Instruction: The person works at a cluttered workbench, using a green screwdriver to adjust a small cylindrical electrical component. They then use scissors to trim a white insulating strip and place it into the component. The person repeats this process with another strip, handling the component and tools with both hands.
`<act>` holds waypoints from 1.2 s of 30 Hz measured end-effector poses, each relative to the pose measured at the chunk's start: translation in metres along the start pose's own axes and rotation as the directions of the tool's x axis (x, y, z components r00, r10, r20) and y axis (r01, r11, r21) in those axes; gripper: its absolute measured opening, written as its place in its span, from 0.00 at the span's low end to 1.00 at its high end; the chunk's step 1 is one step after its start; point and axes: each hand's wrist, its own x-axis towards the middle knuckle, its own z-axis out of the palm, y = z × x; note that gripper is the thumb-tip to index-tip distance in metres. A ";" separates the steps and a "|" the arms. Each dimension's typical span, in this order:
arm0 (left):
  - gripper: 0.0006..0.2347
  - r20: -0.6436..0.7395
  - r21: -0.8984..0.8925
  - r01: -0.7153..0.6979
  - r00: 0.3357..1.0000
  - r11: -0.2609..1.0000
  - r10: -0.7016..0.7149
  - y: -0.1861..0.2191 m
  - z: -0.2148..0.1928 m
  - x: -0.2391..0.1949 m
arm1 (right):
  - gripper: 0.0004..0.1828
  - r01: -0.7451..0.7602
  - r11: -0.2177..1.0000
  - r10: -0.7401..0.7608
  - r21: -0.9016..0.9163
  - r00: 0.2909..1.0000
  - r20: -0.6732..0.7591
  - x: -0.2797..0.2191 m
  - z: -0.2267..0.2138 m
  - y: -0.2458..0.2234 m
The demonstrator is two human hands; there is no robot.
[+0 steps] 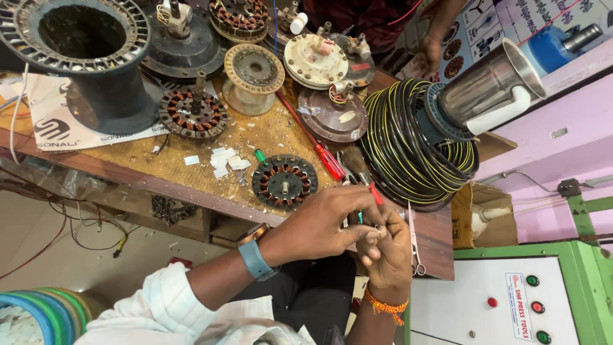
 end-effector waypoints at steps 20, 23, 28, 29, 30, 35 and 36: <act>0.25 -0.152 0.432 0.057 0.988 0.900 0.010 -0.065 -0.080 -0.019 | 0.09 0.158 0.987 -0.159 0.028 0.987 0.023 -0.002 -0.009 0.014; 0.25 -0.185 0.512 0.210 0.974 0.833 -0.132 -0.084 -0.106 -0.035 | 0.10 0.124 0.984 -0.133 -0.127 0.989 -0.069 0.001 0.007 0.012; 0.29 -0.192 0.487 0.242 0.967 0.839 -0.167 -0.124 -0.096 -0.053 | 0.09 0.171 0.870 -0.214 -0.463 0.976 -0.041 0.012 0.034 0.024; 0.29 -0.182 0.429 0.242 0.967 0.870 -0.179 -0.131 -0.090 -0.056 | 0.09 0.175 0.833 -0.226 -0.525 0.974 -0.033 0.012 0.038 0.027; 0.29 -0.170 0.369 0.242 0.967 0.897 -0.191 -0.137 -0.083 -0.059 | 0.09 0.169 0.788 -0.226 -0.593 0.974 -0.022 0.012 0.042 0.028; 0.25 -0.168 0.159 0.324 0.940 0.933 -0.297 -0.153 -0.059 -0.069 | 0.10 0.191 0.590 -0.256 -0.785 0.966 0.043 0.019 0.049 0.036; 0.23 -0.181 0.187 0.296 0.947 0.937 -0.264 -0.153 -0.055 -0.070 | 0.09 0.214 0.550 -0.275 -0.807 0.959 0.067 0.022 0.048 0.039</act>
